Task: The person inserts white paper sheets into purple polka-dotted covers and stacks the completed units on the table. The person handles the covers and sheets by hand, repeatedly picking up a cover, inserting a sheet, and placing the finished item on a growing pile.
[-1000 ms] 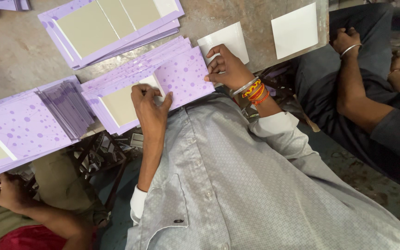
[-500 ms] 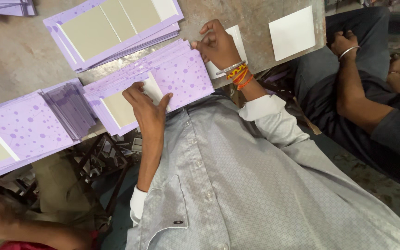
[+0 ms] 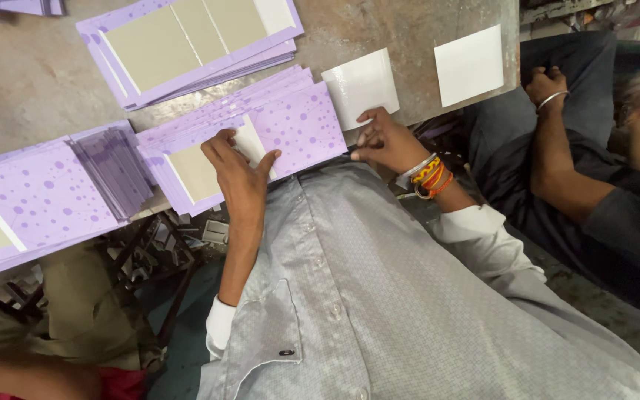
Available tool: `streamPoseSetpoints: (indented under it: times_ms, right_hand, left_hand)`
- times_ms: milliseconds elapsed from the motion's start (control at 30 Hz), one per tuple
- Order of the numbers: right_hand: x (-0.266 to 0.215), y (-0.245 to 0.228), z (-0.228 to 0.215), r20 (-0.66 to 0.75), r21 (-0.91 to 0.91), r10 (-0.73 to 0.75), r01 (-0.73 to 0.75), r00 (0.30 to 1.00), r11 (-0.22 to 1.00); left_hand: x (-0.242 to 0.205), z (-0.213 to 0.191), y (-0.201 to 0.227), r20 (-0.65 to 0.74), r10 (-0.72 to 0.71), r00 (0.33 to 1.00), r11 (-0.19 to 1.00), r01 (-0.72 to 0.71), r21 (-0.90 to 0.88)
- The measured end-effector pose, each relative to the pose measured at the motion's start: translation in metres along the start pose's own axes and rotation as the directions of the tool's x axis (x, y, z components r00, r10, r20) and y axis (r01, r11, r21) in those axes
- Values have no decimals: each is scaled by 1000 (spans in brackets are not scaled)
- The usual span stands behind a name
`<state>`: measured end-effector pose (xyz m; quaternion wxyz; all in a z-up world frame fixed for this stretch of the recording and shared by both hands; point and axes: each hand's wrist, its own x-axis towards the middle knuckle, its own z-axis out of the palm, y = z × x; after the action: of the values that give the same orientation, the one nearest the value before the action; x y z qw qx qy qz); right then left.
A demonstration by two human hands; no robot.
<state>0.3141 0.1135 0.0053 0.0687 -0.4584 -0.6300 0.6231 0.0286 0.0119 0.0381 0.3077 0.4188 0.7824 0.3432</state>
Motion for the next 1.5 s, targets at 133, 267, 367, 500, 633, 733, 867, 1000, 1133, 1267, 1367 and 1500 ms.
streamPoseSetpoints:
  times_ms: [133,267,367,500,633,733,867,1000,1133,1267,1367,1500]
  right_hand:
    - [22,-4,6,-160,37,-51,58,986,998]
    - [80,-1,8,-384,-34,-242,248,891,968]
    - [149,5,4,-498,-139,-392,375,774,917]
    - [239,11,-7,-445,-274,-322,215,836,937]
    - [272,4,-19,-397,-374,-263,107,879,921]
    - [256,-18,-27,-447,-386,-254,72,858,920]
    - [198,-66,-36,-349,251,-73,168,934,953]
    - [122,-102,-32,-445,104,-276,355,852,929]
    - [61,-97,-20,-426,263,-34,160,904,951]
    - [33,-67,12,-401,451,5,192,916,872]
    - [22,-45,42,-454,290,4,144,891,946]
    - [16,-22,59,-516,-212,-286,203,807,956]
  left_hand:
    - [4,-6,-7,63,-31,998,999,33,-40]
    - [6,-15,-16,68,-8,998,994,15,-107]
    - [5,-21,-23,43,-32,999,984,39,-173]
    - [0,-35,-33,12,-54,998,973,56,-224]
    - [-3,-50,-45,-18,-46,999,987,43,-153]
    - [-12,-56,-56,-64,-41,997,979,27,-204]
    - [-13,-55,-70,-153,-2,988,966,-38,-255]
    - [7,-55,-74,-234,-91,968,947,12,-322]
    - [26,-68,-66,-207,-193,959,902,90,-423]
    - [28,-88,-48,-170,-194,966,902,108,-419]
    - [15,-95,-36,-149,-185,971,937,129,-325]
    - [-6,-91,-39,-149,-123,981,987,137,85]
